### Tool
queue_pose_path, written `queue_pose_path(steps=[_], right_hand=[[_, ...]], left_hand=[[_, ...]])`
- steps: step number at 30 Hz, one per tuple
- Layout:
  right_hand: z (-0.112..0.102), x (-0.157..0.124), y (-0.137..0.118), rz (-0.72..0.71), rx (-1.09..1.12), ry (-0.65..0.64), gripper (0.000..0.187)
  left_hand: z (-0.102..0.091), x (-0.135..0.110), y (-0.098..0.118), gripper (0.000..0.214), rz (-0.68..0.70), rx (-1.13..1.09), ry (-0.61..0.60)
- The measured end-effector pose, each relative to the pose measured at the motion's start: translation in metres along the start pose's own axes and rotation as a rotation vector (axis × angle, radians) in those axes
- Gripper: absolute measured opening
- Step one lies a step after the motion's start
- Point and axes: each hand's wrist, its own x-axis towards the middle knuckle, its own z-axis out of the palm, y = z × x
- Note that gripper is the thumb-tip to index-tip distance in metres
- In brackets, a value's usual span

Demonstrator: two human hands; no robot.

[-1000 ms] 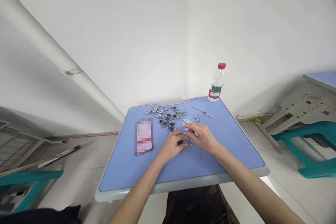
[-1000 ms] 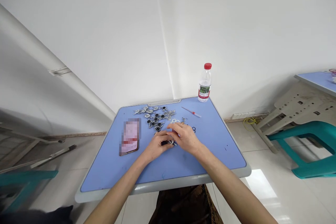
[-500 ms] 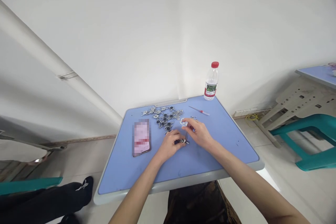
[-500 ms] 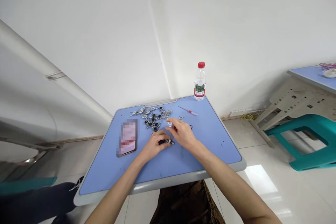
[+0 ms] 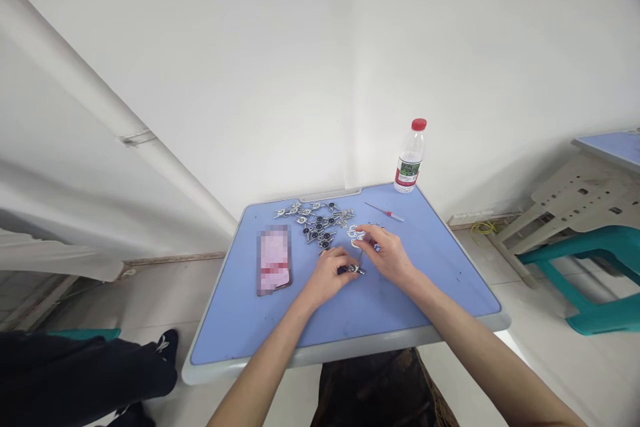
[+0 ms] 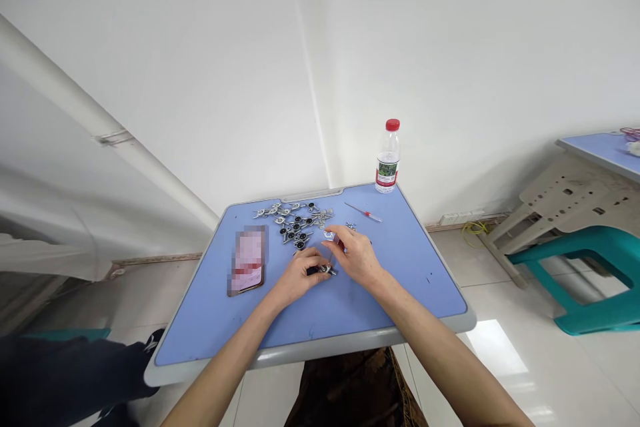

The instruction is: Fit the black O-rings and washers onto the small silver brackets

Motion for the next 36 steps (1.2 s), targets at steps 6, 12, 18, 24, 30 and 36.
queue_pose_path(steps=[6, 12, 18, 24, 30, 36], right_hand=[[-0.003, 0.001, -0.005, -0.02, -0.024, -0.051, 0.017], [-0.004, 0.002, -0.008, -0.058, 0.0, -0.101, 0.016], [-0.009, 0.004, -0.015, -0.21, 0.034, -0.242, 0.022], [-0.001, 0.001, -0.009, -0.129, 0.001, -0.154, 0.016], [-0.017, 0.007, -0.019, -0.134, 0.134, -0.337, 0.047], [-0.019, 0.008, -0.017, -0.107, 0.151, -0.346, 0.047]], left_hand=[[-0.001, 0.0, 0.002, 0.008, -0.002, -0.011, 0.002], [-0.001, 0.0, 0.002, 0.009, -0.002, -0.016, 0.011], [-0.001, 0.0, 0.002, 0.015, 0.015, -0.039, 0.022], [0.0, 0.0, 0.001, 0.014, 0.008, -0.022, 0.006], [0.0, 0.0, -0.001, 0.012, 0.024, -0.016, 0.003], [0.001, 0.001, -0.003, 0.011, 0.021, -0.014, 0.005]])
